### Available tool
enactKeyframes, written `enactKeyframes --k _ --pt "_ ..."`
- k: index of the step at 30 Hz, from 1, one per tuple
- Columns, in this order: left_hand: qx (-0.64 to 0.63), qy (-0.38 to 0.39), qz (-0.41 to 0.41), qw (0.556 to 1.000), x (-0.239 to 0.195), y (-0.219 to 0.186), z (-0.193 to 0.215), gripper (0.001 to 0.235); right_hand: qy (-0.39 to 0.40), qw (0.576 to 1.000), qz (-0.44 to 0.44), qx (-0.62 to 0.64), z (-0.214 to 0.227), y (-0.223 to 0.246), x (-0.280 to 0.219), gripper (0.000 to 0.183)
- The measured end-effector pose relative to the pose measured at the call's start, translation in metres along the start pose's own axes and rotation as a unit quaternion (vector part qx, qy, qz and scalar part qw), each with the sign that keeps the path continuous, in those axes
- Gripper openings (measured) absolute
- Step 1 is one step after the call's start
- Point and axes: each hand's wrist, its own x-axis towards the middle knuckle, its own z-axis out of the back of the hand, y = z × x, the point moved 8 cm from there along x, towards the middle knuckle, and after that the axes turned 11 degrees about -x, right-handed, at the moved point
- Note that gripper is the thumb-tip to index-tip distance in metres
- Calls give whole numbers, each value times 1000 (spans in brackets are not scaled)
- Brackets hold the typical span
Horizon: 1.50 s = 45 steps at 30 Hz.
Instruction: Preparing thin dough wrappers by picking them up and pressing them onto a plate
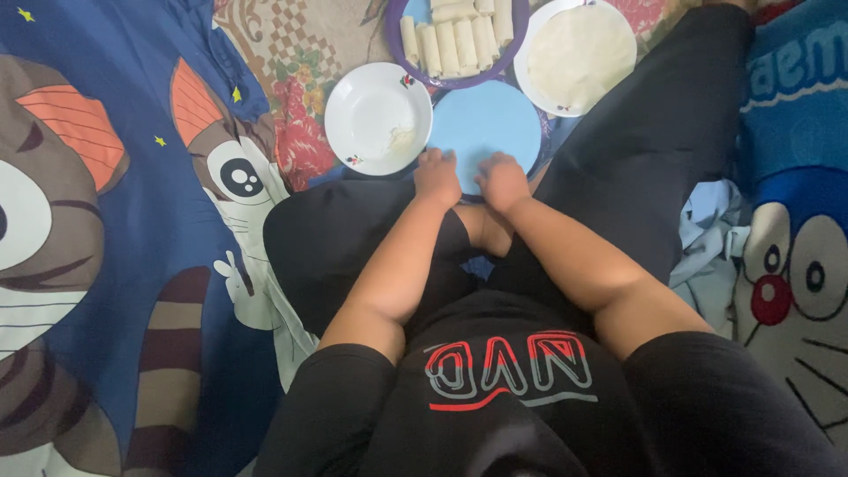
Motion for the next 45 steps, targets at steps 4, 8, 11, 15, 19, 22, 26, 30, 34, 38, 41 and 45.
enactKeyframes --k 4,8,11,15,19,22,26,30,34,38,41,45 --pt "-112 29 -13 993 11 5 -14 45 -39 998 38 45 -19 1 9 22" --pt "-69 43 31 996 5 14 -7 54 -41 998 17 45 27 3 -6 28" --pt "-40 79 39 995 -8 -2 -11 53 -31 999 16 31 42 9 -16 35" --pt "-143 73 9 987 -24 -31 6 42 -32 998 22 57 12 7 -4 30" --pt "-180 50 12 982 9 7 -17 48 -34 995 18 95 0 -5 4 23" --pt "-64 68 50 994 -10 4 11 48 -24 997 -7 77 9 -15 3 19" --pt "-11 128 49 991 -31 -23 18 52 8 999 0 45 9 -11 6 14" --pt "-74 103 46 991 -18 -16 9 47 0 997 20 77 -5 0 15 21" --pt "-61 77 74 992 0 10 2 45 -8 994 3 112 24 -2 3 21" --pt "-39 97 59 993 -11 -1 2 49 -22 997 28 61 40 12 -7 27" --pt "-39 98 46 993 -17 -11 4 42 -49 997 50 33 13 13 1 23" --pt "-99 89 62 989 6 10 -30 38 -90 992 85 20 5 15 1 18"
